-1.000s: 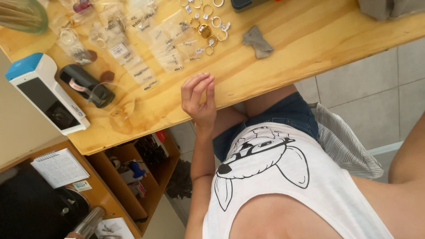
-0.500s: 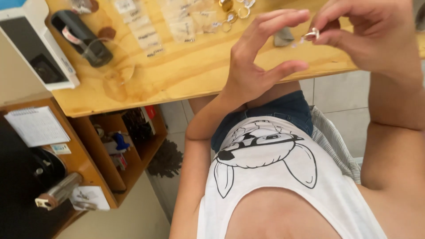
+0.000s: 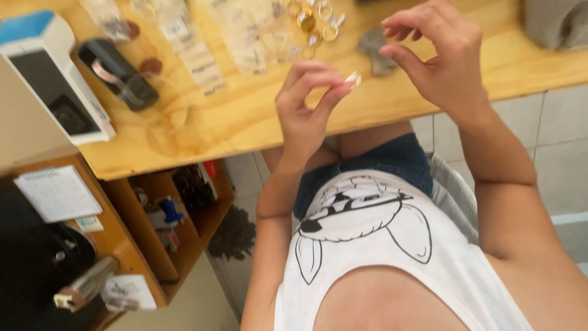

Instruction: The person sits at a wooden workbench and repeatedly picks up small metal rings, wipes each with a gray cloth, and places them back on the table. The person handles several rings one at a time, rotating them while wiping, and occasionally moves the cloth or rings aside to reach others.

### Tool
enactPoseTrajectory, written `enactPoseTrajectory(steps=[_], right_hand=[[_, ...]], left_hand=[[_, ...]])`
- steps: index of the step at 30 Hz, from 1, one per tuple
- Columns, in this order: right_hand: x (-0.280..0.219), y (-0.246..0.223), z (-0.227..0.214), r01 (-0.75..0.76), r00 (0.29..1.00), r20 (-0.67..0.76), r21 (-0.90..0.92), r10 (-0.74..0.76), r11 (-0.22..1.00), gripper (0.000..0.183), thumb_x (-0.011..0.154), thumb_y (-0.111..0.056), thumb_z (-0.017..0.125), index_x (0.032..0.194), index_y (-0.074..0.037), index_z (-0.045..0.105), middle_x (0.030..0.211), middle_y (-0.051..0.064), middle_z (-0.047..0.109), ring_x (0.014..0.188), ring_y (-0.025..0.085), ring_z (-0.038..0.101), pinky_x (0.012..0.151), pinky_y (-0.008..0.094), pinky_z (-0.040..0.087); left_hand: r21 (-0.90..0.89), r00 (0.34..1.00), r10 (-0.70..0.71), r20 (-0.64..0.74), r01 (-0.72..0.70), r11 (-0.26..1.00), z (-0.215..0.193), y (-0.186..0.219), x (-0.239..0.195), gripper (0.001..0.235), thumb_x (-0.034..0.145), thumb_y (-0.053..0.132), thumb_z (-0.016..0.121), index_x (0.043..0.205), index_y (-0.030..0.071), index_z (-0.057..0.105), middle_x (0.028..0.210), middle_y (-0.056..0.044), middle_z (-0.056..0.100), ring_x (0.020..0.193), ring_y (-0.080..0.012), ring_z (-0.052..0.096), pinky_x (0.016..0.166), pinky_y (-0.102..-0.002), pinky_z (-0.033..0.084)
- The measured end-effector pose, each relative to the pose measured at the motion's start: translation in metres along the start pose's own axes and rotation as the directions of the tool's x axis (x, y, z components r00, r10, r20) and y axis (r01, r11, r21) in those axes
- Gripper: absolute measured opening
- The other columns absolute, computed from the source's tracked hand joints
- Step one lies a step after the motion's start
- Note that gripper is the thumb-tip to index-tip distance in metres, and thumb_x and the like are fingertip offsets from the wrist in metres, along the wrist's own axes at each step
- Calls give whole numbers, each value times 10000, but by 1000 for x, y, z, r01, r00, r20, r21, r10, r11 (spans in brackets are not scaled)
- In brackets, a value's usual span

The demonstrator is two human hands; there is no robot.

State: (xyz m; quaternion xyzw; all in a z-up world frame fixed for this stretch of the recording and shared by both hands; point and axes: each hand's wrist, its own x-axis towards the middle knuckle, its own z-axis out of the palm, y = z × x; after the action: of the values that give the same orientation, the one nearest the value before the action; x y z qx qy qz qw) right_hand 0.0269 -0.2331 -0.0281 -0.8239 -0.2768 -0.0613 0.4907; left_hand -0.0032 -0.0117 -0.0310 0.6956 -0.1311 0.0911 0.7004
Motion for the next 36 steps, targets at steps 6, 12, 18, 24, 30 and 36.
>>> enactPoseTrajectory(steps=[6,12,18,24,30,36], right_hand=[[-22,70,1,-140,950,-310,-525,-36,840,399,1066,-27,861,1350,54,593,1077,195,505,876,341,519,857,454,441],[-17,102,-24,-168,941,-314,-755,-126,633,296,941,-83,972,1137,-90,752,1045,134,496,942,318,501,818,450,414],[-25,98,-34,-152,954,-284,-740,-98,655,401,924,-34,990,1221,-38,720,1121,182,495,977,344,527,884,479,460],[-44,69,42,19,997,-63,-420,-50,907,290,971,-250,764,1231,-122,744,1048,174,625,958,382,650,857,471,528],[-44,79,50,-55,998,-2,-349,58,935,204,975,-128,747,1174,-84,731,999,127,653,954,338,652,862,435,559],[-15,47,26,-350,910,-111,311,399,884,240,1006,182,717,1159,0,682,1067,119,665,880,172,645,697,264,543]], left_hand=[[79,984,26,-174,-12,997,-15,-14,-14,90,917,75,787,914,134,719,1158,-53,520,1107,-172,575,975,-291,448],[-11,984,-49,-172,48,999,-18,-28,-17,80,954,113,744,931,158,682,1132,-50,557,1074,-156,583,962,-292,498],[-205,950,-145,-275,90,975,-19,-38,-18,70,997,164,694,947,127,663,1037,-44,600,1014,-151,585,991,-308,460],[-274,928,-163,-335,69,959,-17,-62,-21,130,992,147,716,1028,38,656,963,-55,621,921,-111,591,906,-292,497],[-216,921,-119,-370,39,976,-21,-33,-13,122,975,113,732,1019,26,658,922,-41,620,833,-88,543,797,-255,484],[0,958,64,-281,-67,998,-32,21,8,87,1008,58,656,976,104,590,939,-43,598,858,-153,520,788,-263,426]])
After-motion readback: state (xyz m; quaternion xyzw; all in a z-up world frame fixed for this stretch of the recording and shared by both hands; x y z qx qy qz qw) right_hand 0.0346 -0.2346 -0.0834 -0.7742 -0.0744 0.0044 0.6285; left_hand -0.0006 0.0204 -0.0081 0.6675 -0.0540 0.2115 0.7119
